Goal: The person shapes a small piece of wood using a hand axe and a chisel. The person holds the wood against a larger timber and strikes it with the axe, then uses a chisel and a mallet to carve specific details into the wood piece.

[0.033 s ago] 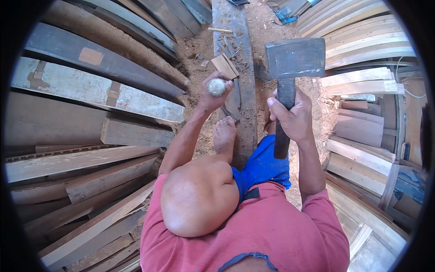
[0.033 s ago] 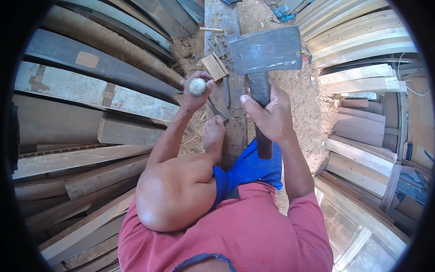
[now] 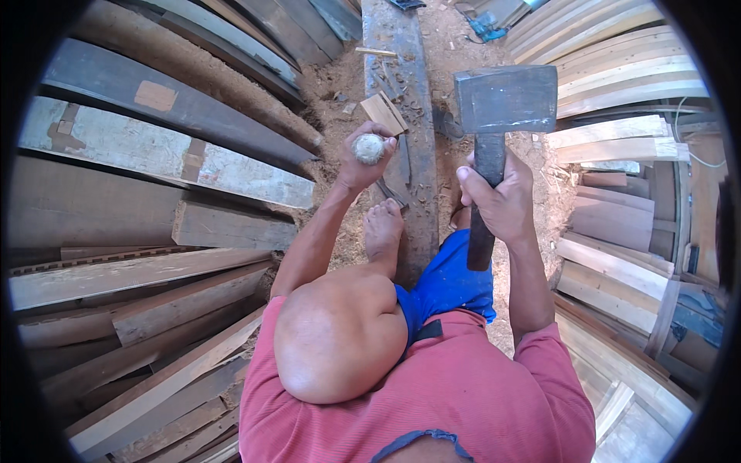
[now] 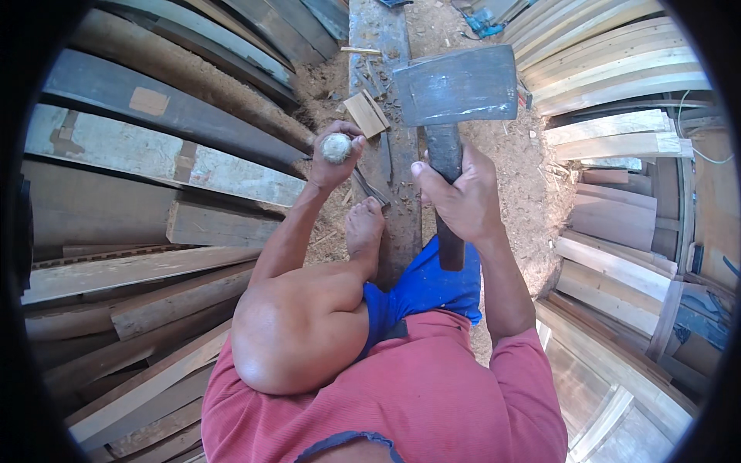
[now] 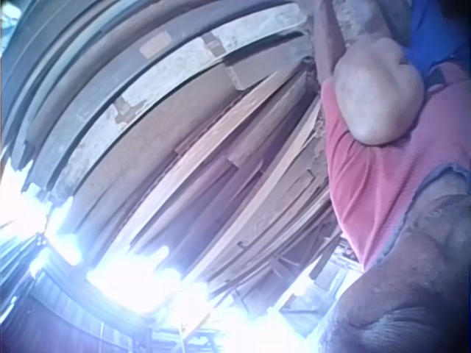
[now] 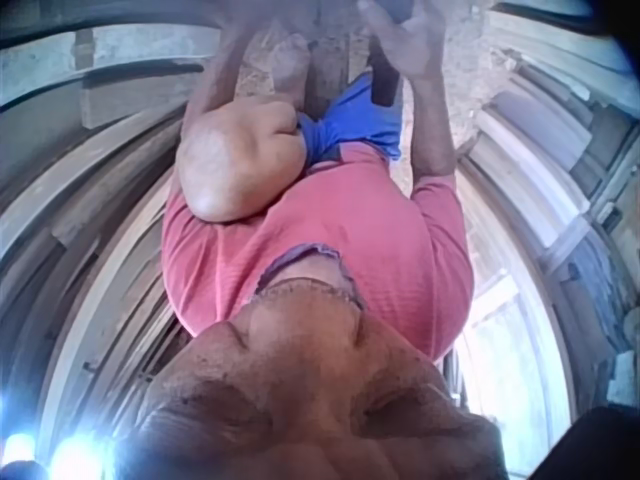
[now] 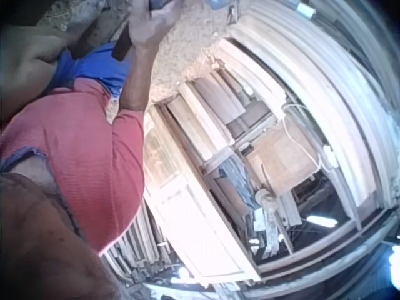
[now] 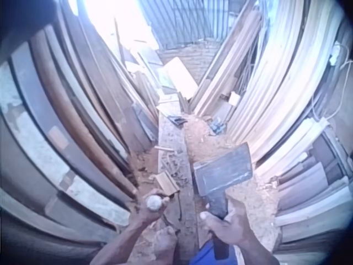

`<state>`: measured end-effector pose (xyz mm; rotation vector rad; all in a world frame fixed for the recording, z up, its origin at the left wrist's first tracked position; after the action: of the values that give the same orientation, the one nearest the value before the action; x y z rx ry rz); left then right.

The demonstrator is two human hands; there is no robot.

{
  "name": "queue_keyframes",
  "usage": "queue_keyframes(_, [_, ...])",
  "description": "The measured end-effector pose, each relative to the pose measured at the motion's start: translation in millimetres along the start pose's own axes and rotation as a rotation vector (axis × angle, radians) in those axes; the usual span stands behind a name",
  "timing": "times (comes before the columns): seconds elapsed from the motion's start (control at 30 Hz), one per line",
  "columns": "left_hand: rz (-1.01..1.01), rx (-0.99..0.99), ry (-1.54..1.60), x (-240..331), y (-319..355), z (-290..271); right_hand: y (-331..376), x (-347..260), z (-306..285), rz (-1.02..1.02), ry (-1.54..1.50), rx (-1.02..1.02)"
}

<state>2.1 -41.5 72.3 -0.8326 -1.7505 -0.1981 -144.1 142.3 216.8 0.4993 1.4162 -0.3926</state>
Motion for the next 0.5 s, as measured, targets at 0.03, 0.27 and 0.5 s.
queue_keyframes(0.03, [-0.004, 0.000, 0.007, 0, 0, 0, 0, 0, -1, 0.000, -0.002, -0.001])
queue_keyframes(0.27, [0.102, -0.134, -0.041, 25, 30, 16, 1, -20, 0, -0.120, -0.006, 0.056])
queue_keyframes(0.5, [0.003, -0.011, -0.067, 6, 11, -4, -1, -52, 6, -0.410, -0.092, 0.078])
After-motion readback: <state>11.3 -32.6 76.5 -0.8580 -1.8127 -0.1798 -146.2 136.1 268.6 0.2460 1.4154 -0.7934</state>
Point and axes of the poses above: each hand's wrist, its own y-axis away from the middle knuckle, its own z-axis out of the palm, x = y × z, the point moved 3 cm from there along -y, towards the middle knuckle, and after that the axes turned 11 degrees about -y, right-handed, at the moved point
